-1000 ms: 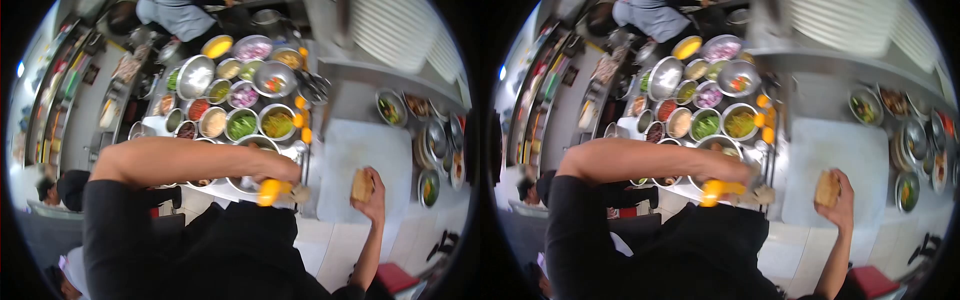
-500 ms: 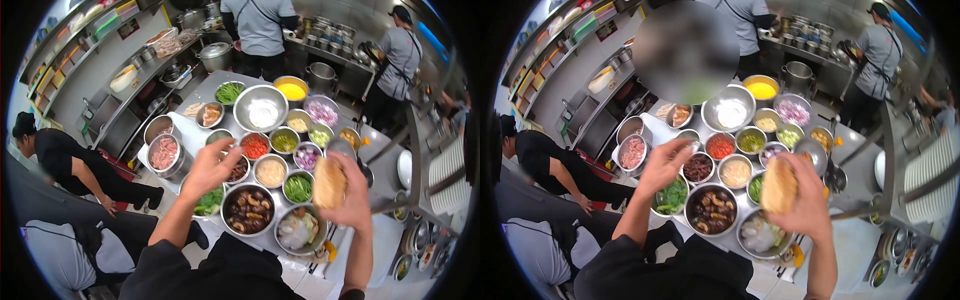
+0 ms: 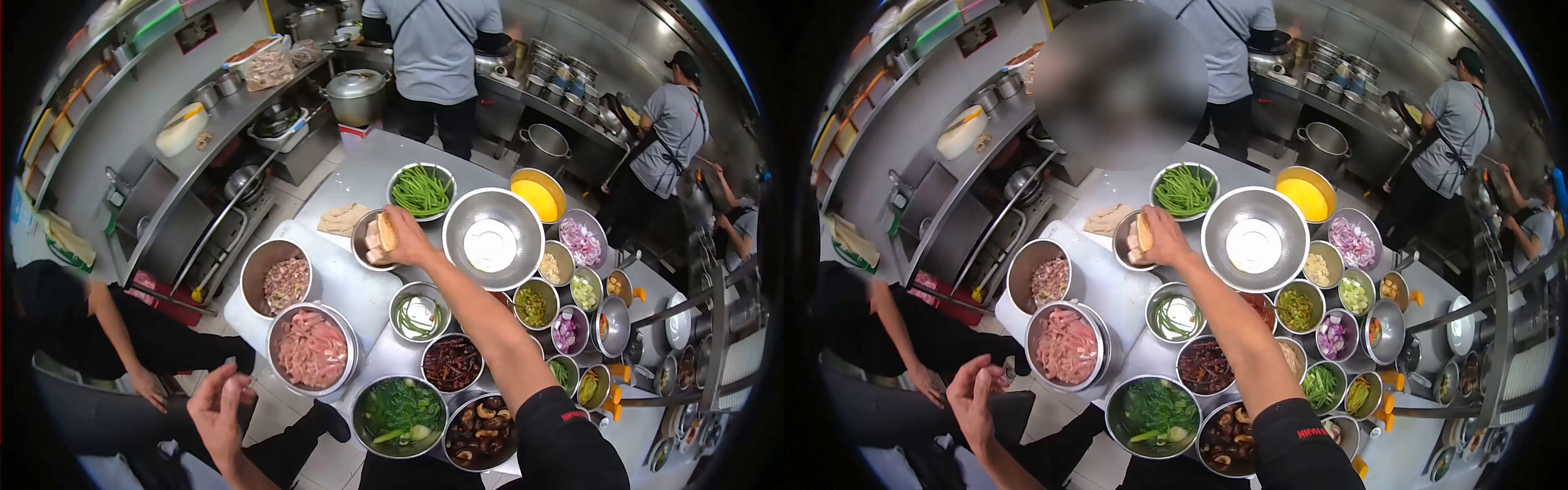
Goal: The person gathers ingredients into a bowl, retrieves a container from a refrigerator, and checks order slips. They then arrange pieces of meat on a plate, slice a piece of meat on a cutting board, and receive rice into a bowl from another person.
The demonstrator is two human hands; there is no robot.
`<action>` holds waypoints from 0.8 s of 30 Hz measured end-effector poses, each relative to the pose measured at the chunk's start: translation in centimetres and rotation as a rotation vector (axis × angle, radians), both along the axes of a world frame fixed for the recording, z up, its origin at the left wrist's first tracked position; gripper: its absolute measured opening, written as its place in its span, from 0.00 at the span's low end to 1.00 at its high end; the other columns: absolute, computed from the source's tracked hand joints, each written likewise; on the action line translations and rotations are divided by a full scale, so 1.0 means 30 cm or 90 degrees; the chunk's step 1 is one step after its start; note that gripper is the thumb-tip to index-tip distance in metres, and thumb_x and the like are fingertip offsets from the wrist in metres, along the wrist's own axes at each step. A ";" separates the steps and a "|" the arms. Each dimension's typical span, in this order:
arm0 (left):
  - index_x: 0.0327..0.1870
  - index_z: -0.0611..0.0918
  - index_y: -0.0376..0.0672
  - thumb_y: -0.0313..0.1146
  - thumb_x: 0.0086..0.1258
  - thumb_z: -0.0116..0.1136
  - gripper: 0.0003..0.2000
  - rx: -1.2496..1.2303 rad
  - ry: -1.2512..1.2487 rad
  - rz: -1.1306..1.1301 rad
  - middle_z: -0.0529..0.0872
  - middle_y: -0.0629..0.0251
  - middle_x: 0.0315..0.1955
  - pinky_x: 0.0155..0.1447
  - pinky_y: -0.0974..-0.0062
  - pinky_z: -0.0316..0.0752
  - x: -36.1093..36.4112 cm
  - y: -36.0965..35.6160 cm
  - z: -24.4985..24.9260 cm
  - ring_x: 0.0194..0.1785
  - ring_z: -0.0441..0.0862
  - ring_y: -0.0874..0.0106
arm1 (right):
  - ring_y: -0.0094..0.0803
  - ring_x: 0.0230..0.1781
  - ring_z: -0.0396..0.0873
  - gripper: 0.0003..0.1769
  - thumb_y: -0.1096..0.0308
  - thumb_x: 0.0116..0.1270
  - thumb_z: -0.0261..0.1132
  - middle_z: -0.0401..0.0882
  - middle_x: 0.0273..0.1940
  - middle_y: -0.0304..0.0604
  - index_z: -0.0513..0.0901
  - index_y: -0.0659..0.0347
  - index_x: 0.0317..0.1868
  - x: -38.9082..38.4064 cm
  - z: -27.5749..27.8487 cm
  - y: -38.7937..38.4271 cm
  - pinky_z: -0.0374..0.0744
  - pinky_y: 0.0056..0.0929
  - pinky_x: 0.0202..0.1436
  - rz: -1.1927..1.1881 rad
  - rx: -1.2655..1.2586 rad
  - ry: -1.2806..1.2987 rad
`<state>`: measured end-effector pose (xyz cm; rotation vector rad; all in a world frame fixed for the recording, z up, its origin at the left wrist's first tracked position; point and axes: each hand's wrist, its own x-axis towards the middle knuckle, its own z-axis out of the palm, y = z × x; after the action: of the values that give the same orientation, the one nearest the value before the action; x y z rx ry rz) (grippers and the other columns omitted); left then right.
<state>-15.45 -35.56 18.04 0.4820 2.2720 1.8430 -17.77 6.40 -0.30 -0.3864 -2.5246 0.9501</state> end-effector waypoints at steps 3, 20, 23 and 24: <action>0.47 0.77 0.30 0.31 0.68 0.56 0.13 0.022 -0.020 0.004 0.83 0.58 0.30 0.32 0.82 0.74 -0.038 -0.031 -0.029 0.28 0.80 0.75 | 0.50 0.66 0.59 0.61 0.57 0.32 0.79 0.59 0.63 0.55 0.54 0.59 0.67 0.007 0.013 0.003 0.61 0.43 0.68 -0.018 0.021 -0.087; 0.49 0.76 0.30 0.26 0.67 0.55 0.13 0.095 0.074 -0.198 0.83 0.56 0.33 0.33 0.79 0.75 0.406 0.071 0.034 0.29 0.80 0.74 | 0.44 0.72 0.50 0.58 0.63 0.48 0.73 0.48 0.70 0.61 0.43 0.69 0.71 0.544 0.308 -0.115 0.51 0.31 0.74 -0.001 -0.151 0.152; 0.51 0.76 0.29 0.28 0.65 0.58 0.15 0.053 0.088 -0.302 0.83 0.57 0.33 0.34 0.79 0.76 0.587 0.123 0.032 0.30 0.80 0.73 | 0.52 0.58 0.67 0.55 0.68 0.40 0.72 0.66 0.56 0.61 0.52 0.73 0.68 0.872 0.414 -0.211 0.64 0.38 0.65 -0.027 -0.089 0.303; 0.51 0.76 0.29 0.29 0.64 0.59 0.17 0.062 0.099 -0.361 0.83 0.56 0.33 0.34 0.78 0.76 0.649 0.148 0.019 0.30 0.81 0.73 | 0.52 0.57 0.67 0.47 0.69 0.40 0.69 0.67 0.55 0.62 0.60 0.73 0.63 1.047 0.523 -0.283 0.66 0.40 0.63 -0.006 -0.161 0.303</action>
<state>4.04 -31.10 18.62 1.1791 1.8578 1.6603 13.64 -2.08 15.38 -0.2124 -1.9807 1.1998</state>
